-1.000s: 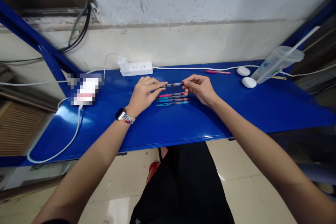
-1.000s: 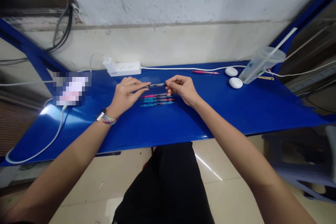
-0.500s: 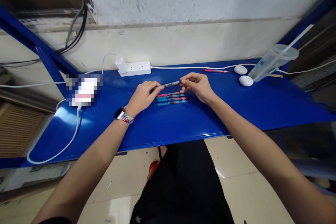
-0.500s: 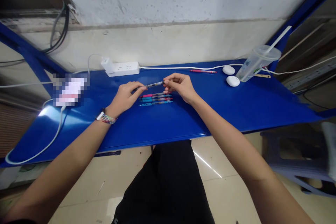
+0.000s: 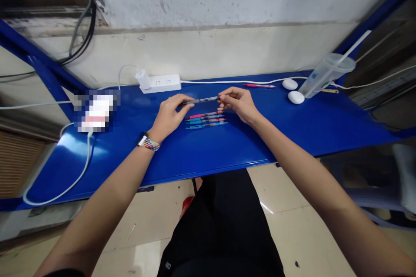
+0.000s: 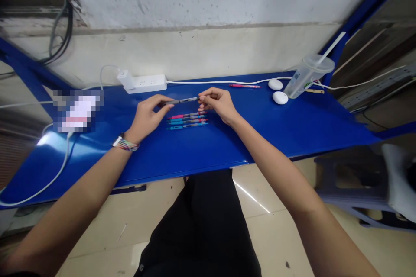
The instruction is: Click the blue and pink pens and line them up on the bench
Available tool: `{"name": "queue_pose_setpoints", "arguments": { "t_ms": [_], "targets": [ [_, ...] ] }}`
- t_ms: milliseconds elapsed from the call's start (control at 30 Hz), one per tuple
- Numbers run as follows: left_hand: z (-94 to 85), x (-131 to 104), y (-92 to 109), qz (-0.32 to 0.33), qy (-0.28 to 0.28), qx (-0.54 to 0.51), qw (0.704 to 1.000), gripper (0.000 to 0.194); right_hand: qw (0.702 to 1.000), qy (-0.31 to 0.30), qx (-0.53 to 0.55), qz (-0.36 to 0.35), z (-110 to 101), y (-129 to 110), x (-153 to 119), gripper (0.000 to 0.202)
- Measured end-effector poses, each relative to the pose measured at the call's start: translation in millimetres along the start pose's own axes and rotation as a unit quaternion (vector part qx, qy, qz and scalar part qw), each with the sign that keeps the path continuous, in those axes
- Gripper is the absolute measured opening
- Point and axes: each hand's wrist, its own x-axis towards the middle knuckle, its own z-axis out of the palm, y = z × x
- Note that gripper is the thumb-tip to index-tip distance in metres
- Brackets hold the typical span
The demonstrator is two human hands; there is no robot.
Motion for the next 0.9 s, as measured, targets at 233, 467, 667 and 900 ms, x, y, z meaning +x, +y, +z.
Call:
{"name": "queue_pose_setpoints", "arguments": {
  "t_ms": [233,467,667,900],
  "targets": [
    [0.0,1.4,1.8,-0.06,-0.008,-0.072,0.996,0.025,1.0,0.016,0.013,0.0,1.7,-1.8,-0.1,0.038],
    [-1.1,1.7,1.8,-0.132,0.004,-0.066,0.989,0.074,1.0,-0.017,0.02,-0.006,1.3,-3.8,-1.4,0.036],
    [5.0,3.4,-3.0,-0.167,0.037,-0.115,0.979,0.069,1.0,-0.006,0.001,-0.012,3.8,-2.4,-1.5,0.036],
    [3.9,6.9,-0.2,-0.121,0.064,-0.165,0.977,0.021,1.0,0.017,0.018,-0.004,3.3,-1.6,1.9,0.043]
  ]
}}
